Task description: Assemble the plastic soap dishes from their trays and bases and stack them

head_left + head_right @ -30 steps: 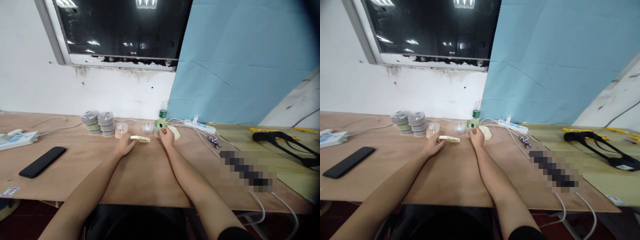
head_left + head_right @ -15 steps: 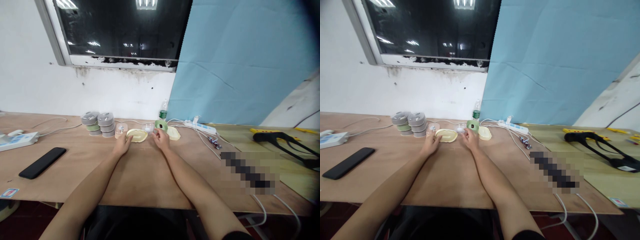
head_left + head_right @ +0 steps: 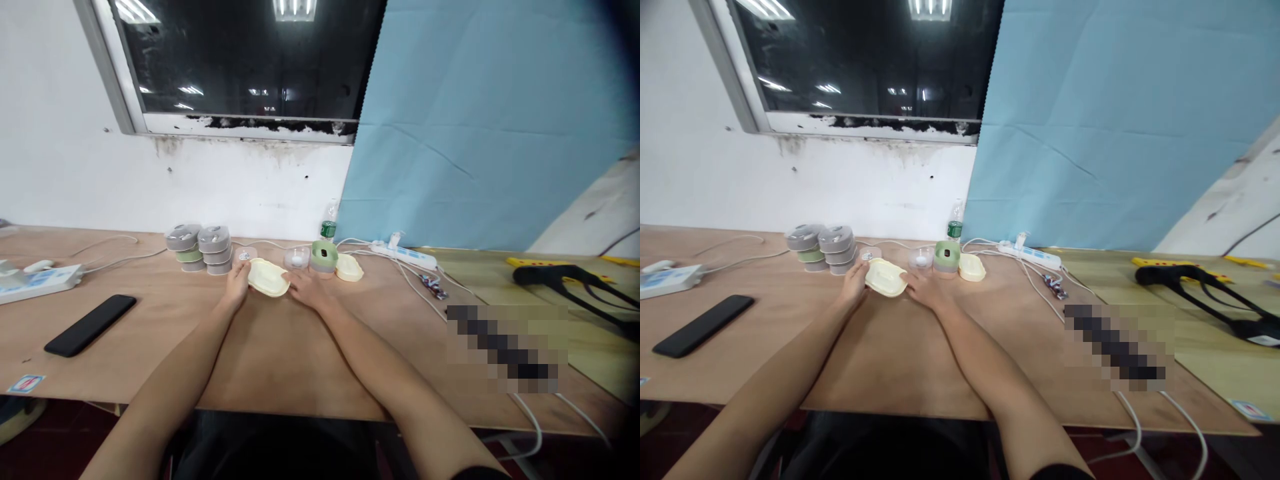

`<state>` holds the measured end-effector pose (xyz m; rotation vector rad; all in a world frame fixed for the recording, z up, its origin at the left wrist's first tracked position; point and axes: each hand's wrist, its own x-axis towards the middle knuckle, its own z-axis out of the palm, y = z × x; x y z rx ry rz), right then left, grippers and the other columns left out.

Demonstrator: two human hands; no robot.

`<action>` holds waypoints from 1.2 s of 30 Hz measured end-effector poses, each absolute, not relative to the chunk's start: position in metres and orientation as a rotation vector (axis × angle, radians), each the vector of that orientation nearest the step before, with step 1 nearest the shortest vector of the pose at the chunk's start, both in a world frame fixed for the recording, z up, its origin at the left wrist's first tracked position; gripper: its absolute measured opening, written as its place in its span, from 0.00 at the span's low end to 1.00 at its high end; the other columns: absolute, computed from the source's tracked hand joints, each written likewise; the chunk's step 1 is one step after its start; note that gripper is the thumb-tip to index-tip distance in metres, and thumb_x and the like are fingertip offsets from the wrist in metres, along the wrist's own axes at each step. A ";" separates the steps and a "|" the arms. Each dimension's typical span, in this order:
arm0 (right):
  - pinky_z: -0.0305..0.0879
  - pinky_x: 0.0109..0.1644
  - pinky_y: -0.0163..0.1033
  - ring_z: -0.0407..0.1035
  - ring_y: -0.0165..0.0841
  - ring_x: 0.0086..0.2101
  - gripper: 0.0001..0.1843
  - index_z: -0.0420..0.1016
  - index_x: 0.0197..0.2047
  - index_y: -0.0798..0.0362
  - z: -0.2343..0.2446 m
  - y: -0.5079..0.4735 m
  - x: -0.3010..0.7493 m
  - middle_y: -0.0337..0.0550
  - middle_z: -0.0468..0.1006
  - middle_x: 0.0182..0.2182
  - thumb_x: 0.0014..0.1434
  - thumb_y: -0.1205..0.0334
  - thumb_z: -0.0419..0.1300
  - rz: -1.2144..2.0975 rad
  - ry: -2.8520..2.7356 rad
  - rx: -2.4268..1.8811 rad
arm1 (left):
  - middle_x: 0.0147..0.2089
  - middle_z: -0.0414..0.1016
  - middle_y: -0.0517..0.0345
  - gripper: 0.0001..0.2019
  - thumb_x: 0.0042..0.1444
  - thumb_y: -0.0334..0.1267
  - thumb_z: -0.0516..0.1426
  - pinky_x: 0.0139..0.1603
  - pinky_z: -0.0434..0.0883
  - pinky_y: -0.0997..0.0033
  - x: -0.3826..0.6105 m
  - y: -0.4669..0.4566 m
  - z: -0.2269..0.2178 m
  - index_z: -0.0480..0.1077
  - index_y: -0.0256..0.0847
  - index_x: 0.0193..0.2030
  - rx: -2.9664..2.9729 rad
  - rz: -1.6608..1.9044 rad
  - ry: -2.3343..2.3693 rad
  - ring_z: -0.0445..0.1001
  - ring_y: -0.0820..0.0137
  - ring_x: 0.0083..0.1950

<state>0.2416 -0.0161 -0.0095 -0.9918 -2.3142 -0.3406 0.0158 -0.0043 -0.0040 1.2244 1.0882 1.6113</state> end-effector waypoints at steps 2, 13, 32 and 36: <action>0.68 0.47 0.41 0.73 0.37 0.42 0.16 0.74 0.50 0.49 -0.011 -0.014 0.242 0.47 0.79 0.45 0.61 0.64 0.53 -0.294 -2.211 -0.962 | 0.24 0.71 0.57 0.25 0.58 0.56 0.51 0.17 0.65 0.75 0.015 -0.005 -0.004 0.74 0.32 0.41 1.240 1.611 1.155 0.67 0.73 0.20; 0.64 0.41 0.41 0.70 0.38 0.35 0.17 0.70 0.43 0.57 0.002 0.007 0.380 0.50 0.76 0.36 0.57 0.54 0.50 -0.271 -0.829 -1.405 | 0.57 0.70 0.46 0.19 0.61 0.49 0.50 0.63 0.59 0.57 -0.004 -0.006 -0.007 0.72 0.39 0.50 2.297 1.462 1.785 0.64 0.58 0.61; 0.61 0.42 0.41 0.66 0.37 0.33 0.22 0.74 0.46 0.54 -0.018 0.016 0.381 0.46 0.77 0.34 0.51 0.59 0.50 -0.057 -1.090 -1.614 | 0.71 0.50 0.46 0.31 0.57 0.57 0.51 0.65 0.52 0.47 0.009 -0.018 -0.008 0.62 0.44 0.63 2.429 0.634 1.955 0.48 0.48 0.70; 0.60 0.41 0.40 0.67 0.37 0.35 0.22 0.76 0.43 0.54 -0.015 0.013 0.380 0.47 0.78 0.38 0.53 0.60 0.45 -0.041 -1.066 -1.597 | 0.71 0.50 0.48 0.28 0.57 0.57 0.51 0.65 0.53 0.45 0.009 -0.019 -0.007 0.65 0.46 0.61 2.417 0.639 1.947 0.48 0.48 0.70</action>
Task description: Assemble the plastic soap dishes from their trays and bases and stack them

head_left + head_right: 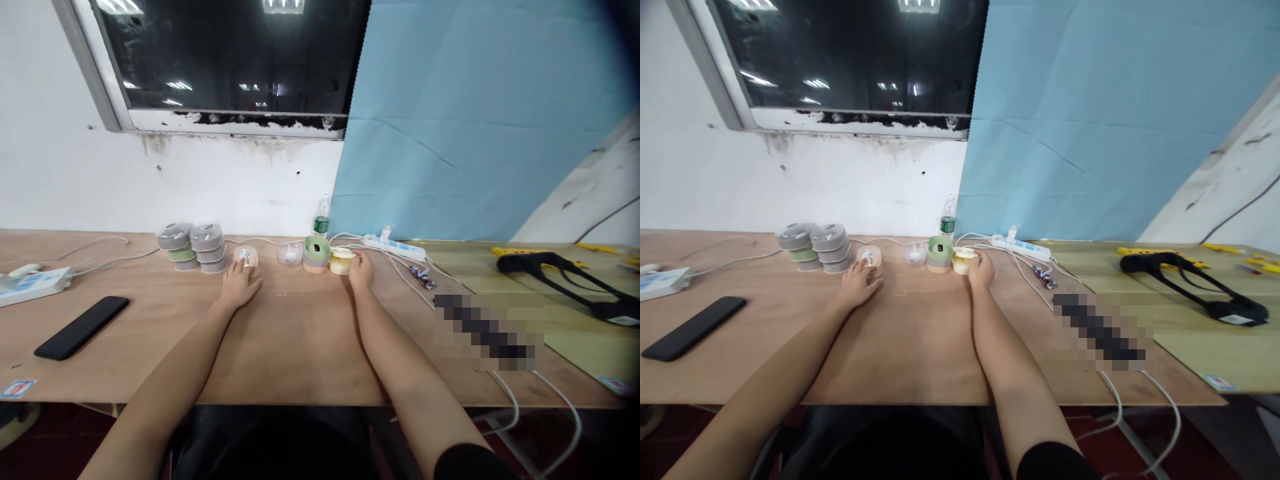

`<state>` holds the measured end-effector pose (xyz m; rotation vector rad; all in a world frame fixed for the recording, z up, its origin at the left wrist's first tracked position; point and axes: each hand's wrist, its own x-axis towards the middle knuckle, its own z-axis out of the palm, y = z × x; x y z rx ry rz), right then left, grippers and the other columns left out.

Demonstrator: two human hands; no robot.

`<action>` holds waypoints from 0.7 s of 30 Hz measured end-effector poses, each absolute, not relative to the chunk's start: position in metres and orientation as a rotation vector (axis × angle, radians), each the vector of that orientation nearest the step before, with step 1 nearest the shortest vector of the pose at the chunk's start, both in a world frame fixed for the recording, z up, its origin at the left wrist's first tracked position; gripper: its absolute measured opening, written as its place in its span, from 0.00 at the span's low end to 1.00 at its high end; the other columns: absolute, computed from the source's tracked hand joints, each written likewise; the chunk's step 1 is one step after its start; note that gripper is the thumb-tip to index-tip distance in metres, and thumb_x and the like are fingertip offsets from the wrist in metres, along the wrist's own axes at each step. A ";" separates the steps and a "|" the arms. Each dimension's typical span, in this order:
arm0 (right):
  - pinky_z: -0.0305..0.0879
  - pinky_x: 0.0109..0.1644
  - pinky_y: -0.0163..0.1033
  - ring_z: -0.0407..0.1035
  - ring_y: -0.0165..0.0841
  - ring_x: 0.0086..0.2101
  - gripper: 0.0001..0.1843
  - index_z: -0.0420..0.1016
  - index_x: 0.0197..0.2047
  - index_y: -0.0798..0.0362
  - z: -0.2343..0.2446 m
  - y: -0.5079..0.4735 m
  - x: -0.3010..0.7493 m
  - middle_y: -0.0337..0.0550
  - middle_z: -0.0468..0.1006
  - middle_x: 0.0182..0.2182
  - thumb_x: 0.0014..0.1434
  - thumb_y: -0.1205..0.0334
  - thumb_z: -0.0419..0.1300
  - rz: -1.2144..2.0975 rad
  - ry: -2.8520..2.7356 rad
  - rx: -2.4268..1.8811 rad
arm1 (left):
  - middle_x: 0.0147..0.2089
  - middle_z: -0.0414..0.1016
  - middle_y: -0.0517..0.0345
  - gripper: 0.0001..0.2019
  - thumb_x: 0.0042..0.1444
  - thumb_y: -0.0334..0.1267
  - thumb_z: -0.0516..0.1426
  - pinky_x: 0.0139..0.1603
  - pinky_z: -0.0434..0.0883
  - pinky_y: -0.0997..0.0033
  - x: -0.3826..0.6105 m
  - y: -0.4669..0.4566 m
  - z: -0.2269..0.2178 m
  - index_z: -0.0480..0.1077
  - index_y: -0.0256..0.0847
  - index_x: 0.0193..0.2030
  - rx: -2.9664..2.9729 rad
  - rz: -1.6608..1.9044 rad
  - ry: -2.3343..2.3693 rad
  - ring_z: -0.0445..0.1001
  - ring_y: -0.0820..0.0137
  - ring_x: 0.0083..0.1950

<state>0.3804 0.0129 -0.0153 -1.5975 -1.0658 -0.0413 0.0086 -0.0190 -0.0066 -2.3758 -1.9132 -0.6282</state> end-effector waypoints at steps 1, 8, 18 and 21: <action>0.60 0.41 0.39 0.67 0.37 0.35 0.22 0.77 0.41 0.54 -0.014 0.012 0.380 0.48 0.79 0.37 0.54 0.59 0.44 -0.046 -1.052 -1.610 | 0.71 0.50 0.47 0.28 0.57 0.57 0.51 0.65 0.53 0.44 0.008 -0.019 -0.007 0.65 0.46 0.60 -2.378 -0.638 -1.912 0.48 0.47 0.70; 0.59 0.35 0.38 0.65 0.36 0.28 0.18 0.76 0.27 0.55 -0.012 0.011 0.379 0.48 0.77 0.27 0.53 0.51 0.51 -0.017 -1.022 -1.779 | 0.70 0.52 0.45 0.26 0.56 0.56 0.53 0.63 0.54 0.42 0.008 -0.018 -0.008 0.69 0.45 0.57 -2.392 -0.709 -1.894 0.49 0.45 0.69; 0.57 0.33 0.38 0.64 0.36 0.27 0.17 0.73 0.23 0.55 -0.011 0.011 0.382 0.47 0.76 0.25 0.53 0.52 0.53 0.037 -0.979 -1.846 | 0.70 0.54 0.46 0.25 0.57 0.55 0.53 0.64 0.52 0.43 0.010 -0.021 -0.006 0.69 0.46 0.56 -2.353 -0.705 -1.894 0.51 0.46 0.69; 0.58 0.35 0.38 0.65 0.37 0.29 0.16 0.75 0.28 0.55 -0.011 0.011 0.381 0.48 0.77 0.28 0.52 0.53 0.53 0.018 -0.934 -1.799 | 0.68 0.58 0.46 0.24 0.56 0.55 0.53 0.64 0.52 0.44 0.011 -0.023 -0.004 0.70 0.45 0.55 -2.319 -0.713 -1.851 0.53 0.48 0.68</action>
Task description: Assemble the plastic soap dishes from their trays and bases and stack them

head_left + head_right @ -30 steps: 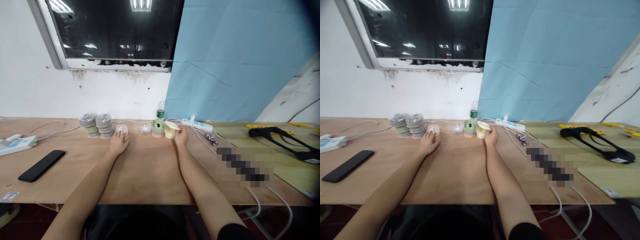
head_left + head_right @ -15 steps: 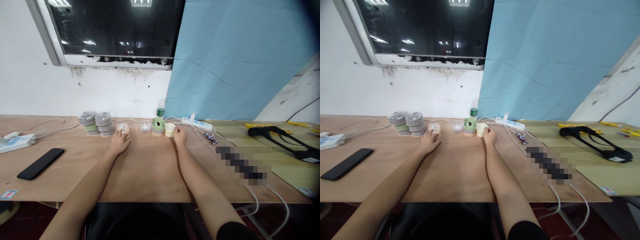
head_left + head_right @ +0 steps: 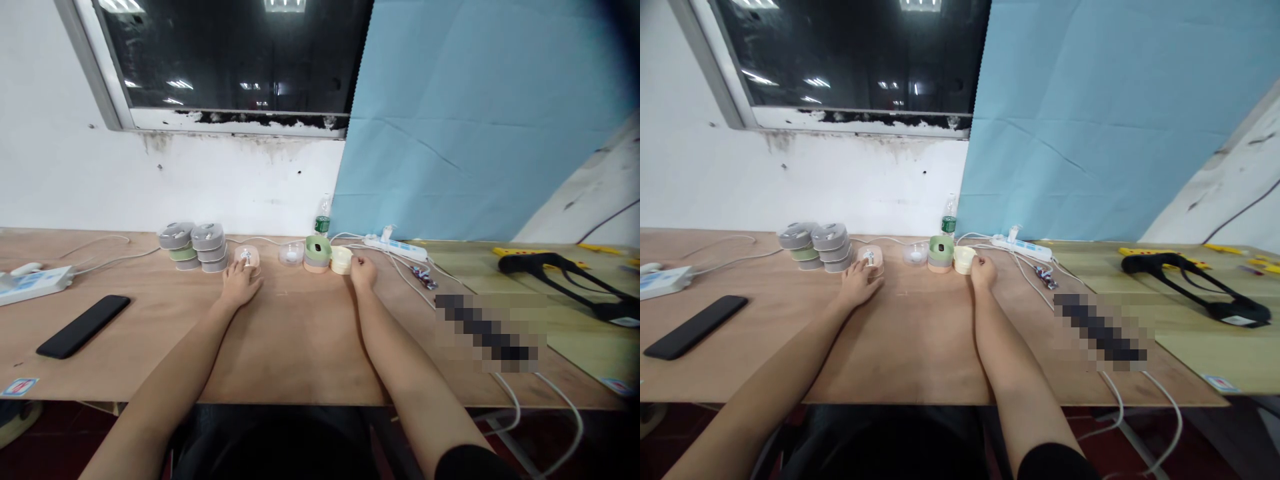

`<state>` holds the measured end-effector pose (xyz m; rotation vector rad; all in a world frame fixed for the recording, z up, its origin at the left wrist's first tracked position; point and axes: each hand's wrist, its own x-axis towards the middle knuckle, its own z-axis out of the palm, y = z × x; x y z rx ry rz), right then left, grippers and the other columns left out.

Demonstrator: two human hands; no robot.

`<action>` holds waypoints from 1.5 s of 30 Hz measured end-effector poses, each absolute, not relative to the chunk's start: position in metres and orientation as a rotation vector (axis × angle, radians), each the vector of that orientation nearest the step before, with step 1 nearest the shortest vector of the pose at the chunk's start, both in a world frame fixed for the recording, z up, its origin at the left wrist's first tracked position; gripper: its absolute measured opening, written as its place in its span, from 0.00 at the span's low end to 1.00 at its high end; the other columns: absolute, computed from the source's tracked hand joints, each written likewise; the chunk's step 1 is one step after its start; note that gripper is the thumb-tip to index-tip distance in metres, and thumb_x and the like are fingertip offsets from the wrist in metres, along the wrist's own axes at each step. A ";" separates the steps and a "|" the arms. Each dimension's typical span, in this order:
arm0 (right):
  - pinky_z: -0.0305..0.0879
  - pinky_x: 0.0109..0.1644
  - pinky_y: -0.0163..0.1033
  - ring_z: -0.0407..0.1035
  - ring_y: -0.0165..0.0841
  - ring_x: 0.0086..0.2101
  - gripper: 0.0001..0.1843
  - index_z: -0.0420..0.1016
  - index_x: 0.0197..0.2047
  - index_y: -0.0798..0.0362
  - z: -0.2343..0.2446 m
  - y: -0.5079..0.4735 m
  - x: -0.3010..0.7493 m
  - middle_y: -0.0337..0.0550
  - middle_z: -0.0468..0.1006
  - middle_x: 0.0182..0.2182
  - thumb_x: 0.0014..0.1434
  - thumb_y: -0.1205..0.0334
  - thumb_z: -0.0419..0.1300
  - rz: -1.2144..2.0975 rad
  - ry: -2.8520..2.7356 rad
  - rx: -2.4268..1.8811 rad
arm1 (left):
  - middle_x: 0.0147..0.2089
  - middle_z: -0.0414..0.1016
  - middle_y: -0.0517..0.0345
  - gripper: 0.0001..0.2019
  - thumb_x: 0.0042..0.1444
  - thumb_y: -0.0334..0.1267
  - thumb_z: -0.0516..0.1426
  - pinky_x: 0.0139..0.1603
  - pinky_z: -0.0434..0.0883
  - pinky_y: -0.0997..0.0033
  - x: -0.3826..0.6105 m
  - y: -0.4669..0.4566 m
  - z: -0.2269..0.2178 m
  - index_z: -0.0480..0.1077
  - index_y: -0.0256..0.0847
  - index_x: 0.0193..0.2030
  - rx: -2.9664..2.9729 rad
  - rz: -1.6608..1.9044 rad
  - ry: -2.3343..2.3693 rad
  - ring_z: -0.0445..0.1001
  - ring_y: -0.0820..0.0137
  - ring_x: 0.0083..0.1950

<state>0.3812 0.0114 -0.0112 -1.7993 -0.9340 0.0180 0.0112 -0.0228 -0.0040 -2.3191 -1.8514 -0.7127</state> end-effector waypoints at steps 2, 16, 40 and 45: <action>0.58 0.35 0.38 0.66 0.37 0.30 0.16 0.76 0.32 0.55 -0.010 0.011 0.380 0.48 0.78 0.30 0.52 0.54 0.53 -0.023 -0.906 -1.762 | 0.65 0.62 0.45 0.23 0.56 0.53 0.54 0.65 0.50 0.44 0.013 -0.026 -0.001 0.71 0.44 0.53 -2.318 -0.707 -1.776 0.55 0.49 0.67; 0.62 0.39 0.37 0.69 0.34 0.30 0.16 0.76 0.34 0.53 -0.002 -0.007 0.311 0.45 0.77 0.26 0.60 0.53 0.51 -0.361 -1.602 -1.336 | 0.66 0.62 0.48 0.30 0.55 0.55 0.55 0.65 0.54 0.49 0.030 -0.039 0.008 0.64 0.44 0.61 -2.632 -0.819 -1.414 0.56 0.53 0.68; 0.68 0.50 0.48 0.68 0.43 0.49 0.24 0.64 0.61 0.49 -0.004 -0.032 0.237 0.51 0.73 0.51 0.62 0.54 0.55 -0.322 -2.161 -0.881 | 0.55 0.73 0.45 0.25 0.63 0.54 0.48 0.41 0.76 0.64 0.040 -0.050 0.021 0.66 0.39 0.58 -2.461 -2.359 -1.439 0.76 0.59 0.51; 0.67 0.43 0.41 0.69 0.35 0.39 0.14 0.76 0.41 0.47 0.002 -0.035 0.236 0.45 0.76 0.39 0.67 0.57 0.49 -0.386 -2.352 -0.780 | 0.52 0.74 0.41 0.33 0.56 0.61 0.53 0.24 0.73 0.70 0.042 -0.036 0.020 0.67 0.34 0.56 -2.407 -2.747 -1.653 0.79 0.57 0.42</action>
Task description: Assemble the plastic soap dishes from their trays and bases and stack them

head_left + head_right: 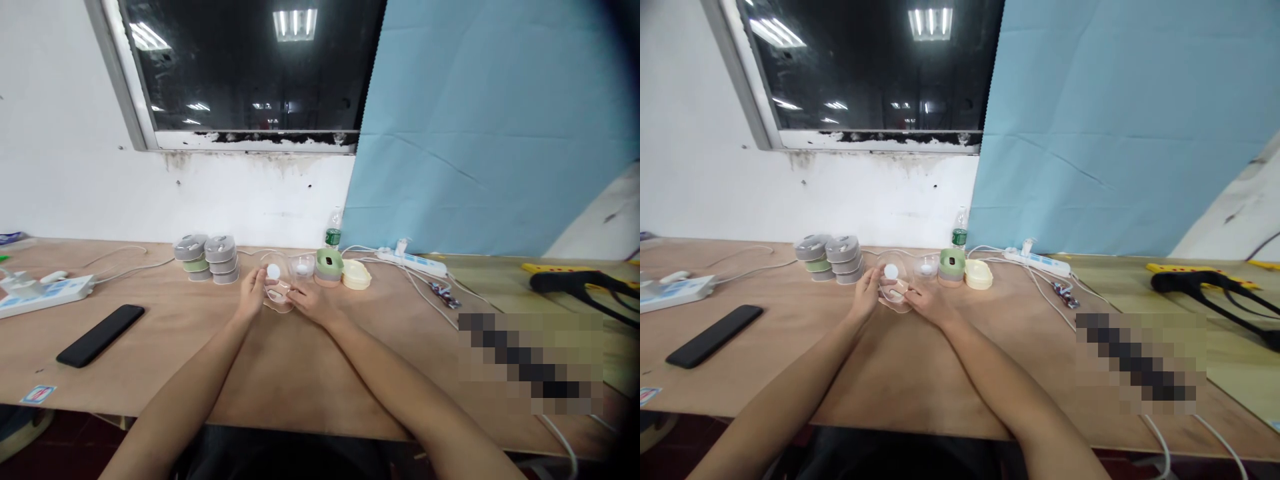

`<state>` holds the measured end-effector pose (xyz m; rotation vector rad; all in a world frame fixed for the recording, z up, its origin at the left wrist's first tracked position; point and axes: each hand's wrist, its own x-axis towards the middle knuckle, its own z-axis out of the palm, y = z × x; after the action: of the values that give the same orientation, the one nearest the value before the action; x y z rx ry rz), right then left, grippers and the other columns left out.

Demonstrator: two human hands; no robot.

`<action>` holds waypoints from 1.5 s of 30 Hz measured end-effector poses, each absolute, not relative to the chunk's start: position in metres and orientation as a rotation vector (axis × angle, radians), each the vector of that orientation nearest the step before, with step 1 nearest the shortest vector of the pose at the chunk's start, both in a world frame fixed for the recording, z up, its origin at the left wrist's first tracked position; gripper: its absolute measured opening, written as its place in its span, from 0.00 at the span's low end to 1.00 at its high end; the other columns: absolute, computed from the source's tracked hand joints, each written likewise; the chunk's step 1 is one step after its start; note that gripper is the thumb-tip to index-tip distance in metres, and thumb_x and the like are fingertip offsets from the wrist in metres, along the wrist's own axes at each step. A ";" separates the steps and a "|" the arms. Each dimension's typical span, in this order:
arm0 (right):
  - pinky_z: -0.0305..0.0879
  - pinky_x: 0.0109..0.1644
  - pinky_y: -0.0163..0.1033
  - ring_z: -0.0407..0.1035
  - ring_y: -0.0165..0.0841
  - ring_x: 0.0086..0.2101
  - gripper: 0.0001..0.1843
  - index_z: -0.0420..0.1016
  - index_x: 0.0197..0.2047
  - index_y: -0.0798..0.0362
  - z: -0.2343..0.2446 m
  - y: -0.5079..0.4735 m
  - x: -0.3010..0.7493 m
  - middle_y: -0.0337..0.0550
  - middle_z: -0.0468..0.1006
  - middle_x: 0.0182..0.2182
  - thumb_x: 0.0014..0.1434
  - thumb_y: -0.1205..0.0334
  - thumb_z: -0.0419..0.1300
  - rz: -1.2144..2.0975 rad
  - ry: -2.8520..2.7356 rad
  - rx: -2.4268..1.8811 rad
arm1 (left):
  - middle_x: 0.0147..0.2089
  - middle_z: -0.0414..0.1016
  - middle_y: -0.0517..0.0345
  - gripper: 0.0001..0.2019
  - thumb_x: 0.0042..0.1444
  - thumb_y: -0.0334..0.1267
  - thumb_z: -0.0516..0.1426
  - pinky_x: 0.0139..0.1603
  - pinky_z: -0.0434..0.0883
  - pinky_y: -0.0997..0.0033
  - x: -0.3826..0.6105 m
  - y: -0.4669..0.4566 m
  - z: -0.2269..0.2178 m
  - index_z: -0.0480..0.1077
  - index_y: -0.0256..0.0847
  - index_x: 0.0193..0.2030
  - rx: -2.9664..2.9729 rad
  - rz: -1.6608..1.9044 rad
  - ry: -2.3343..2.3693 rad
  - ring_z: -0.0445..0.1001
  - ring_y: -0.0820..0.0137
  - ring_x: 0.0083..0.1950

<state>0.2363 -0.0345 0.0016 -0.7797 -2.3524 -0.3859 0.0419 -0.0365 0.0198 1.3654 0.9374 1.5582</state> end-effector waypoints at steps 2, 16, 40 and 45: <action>0.66 0.43 0.40 0.68 0.35 0.38 0.15 0.76 0.38 0.48 0.003 -0.036 0.234 0.45 0.76 0.37 0.67 0.58 0.49 -0.359 -2.329 -0.766 | 0.53 0.73 0.39 0.35 0.57 0.63 0.50 0.26 0.75 0.67 0.038 -0.032 0.018 0.65 0.34 0.58 1.328 1.530 0.958 0.79 0.57 0.42; 0.64 0.54 0.42 0.66 0.38 0.49 0.20 0.73 0.51 0.55 -0.020 0.028 0.229 0.51 0.72 0.47 0.62 0.72 0.45 -0.168 -1.706 -1.261 | 0.62 0.67 0.49 0.22 0.59 0.51 0.52 0.61 0.61 0.52 0.029 -0.029 -0.008 0.69 0.44 0.56 2.525 0.866 1.554 0.63 0.57 0.63; 0.64 0.55 0.44 0.67 0.37 0.48 0.18 0.71 0.54 0.52 -0.009 -0.005 0.227 0.49 0.73 0.47 0.65 0.57 0.51 0.087 -2.057 -1.000 | 0.54 0.74 0.49 0.20 0.54 0.55 0.57 0.60 0.61 0.55 0.025 -0.028 -0.006 0.76 0.44 0.44 2.496 0.888 1.455 0.68 0.56 0.59; 0.64 0.54 0.47 0.67 0.38 0.50 0.24 0.63 0.61 0.51 -0.008 -0.008 0.226 0.51 0.71 0.53 0.64 0.52 0.52 0.159 -2.074 -0.964 | 0.46 0.78 0.49 0.19 0.57 0.52 0.54 0.49 0.68 0.63 0.023 -0.026 0.000 0.76 0.40 0.45 2.158 1.267 1.451 0.75 0.60 0.47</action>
<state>0.2257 -0.0084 -0.0077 -0.9638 -2.0741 0.1585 0.0230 -0.0262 -0.0005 2.1578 1.4508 1.2665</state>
